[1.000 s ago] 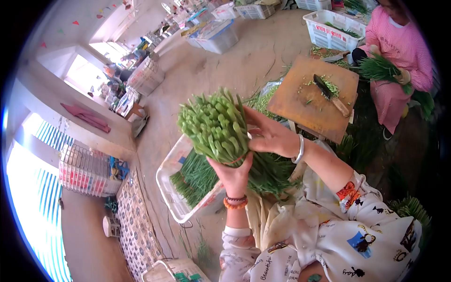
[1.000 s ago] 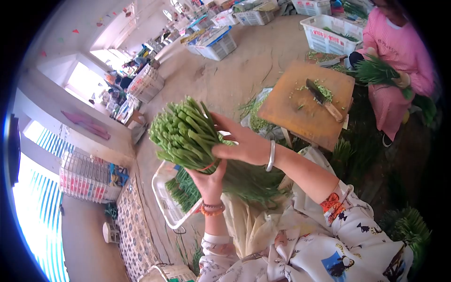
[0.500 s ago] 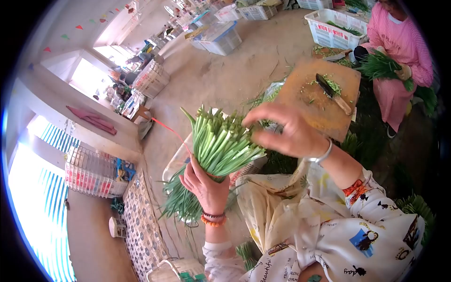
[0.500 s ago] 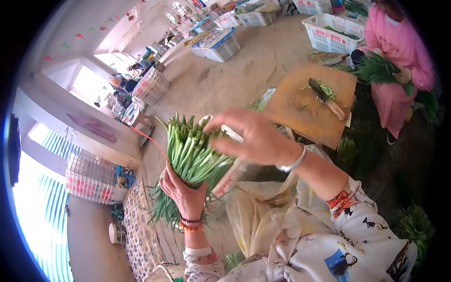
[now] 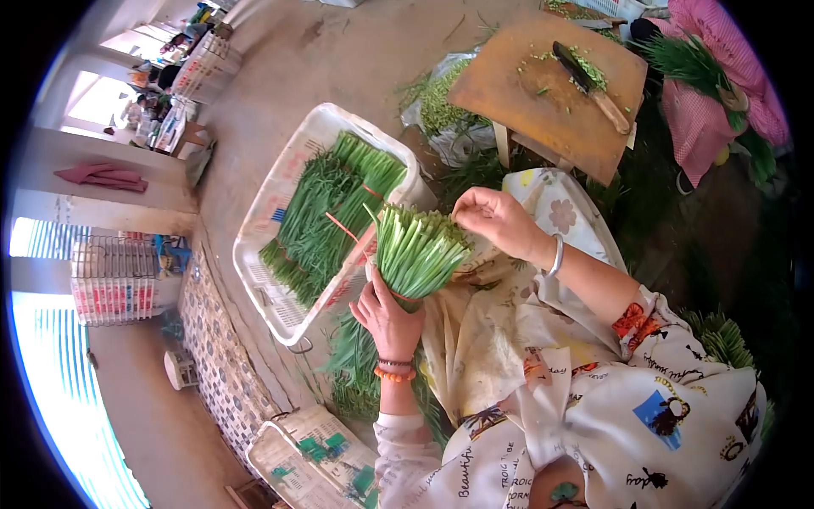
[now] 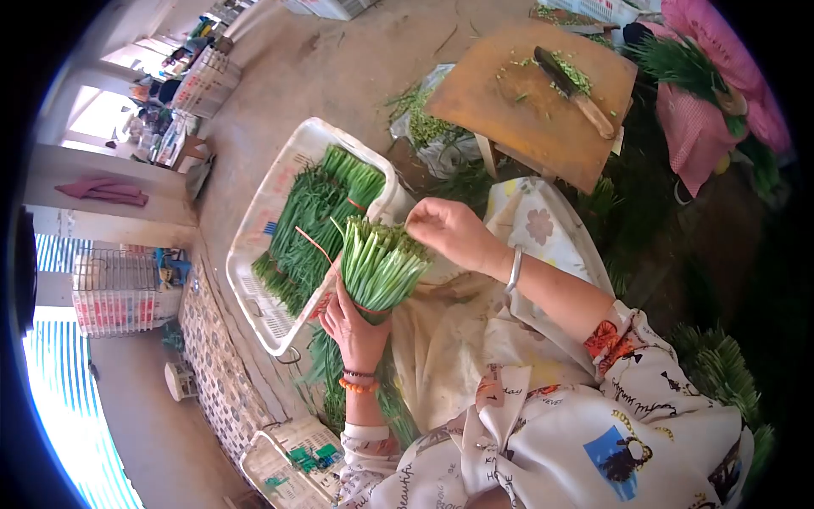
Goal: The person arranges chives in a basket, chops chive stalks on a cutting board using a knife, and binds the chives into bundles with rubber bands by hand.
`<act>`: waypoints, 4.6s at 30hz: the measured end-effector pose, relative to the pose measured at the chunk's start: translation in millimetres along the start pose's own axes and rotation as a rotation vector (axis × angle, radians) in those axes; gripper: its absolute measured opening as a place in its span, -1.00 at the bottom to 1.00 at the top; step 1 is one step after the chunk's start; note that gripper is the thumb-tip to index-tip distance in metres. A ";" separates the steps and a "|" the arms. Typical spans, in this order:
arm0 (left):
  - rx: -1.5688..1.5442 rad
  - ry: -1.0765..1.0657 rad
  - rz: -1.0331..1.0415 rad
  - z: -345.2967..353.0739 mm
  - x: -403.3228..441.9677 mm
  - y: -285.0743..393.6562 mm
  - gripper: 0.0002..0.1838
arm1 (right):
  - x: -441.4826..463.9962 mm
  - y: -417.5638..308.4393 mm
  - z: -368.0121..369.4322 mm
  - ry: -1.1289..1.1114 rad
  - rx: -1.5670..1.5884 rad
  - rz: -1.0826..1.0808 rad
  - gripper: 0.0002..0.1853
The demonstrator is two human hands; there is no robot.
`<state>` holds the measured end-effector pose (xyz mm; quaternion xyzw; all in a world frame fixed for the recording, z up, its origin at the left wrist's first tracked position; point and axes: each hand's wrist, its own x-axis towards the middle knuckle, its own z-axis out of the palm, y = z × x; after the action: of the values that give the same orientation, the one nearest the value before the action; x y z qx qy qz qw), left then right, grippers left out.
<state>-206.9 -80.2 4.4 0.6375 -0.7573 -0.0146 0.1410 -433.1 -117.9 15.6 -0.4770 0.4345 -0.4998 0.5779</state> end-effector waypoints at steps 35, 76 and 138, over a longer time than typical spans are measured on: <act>-0.146 -0.285 0.007 -16.5 11.7 -34.6 0.07 | 25.7 -51.3 -47.0 -0.145 -1.328 -0.837 -0.90; -0.027 -0.213 -0.050 -10.1 8.8 -18.5 0.06 | 28.0 -0.6 58.6 -0.179 0.171 -0.020 -0.75; -0.007 -0.048 0.103 5.2 16.9 -7.0 0.01 | 25.4 28.5 3.9 0.086 0.373 0.062 -0.18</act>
<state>-203.9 -98.7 1.3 0.5967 -0.7922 -0.0252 0.1255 -421.5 -141.4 -12.4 -0.3263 0.3729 -0.5737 0.6522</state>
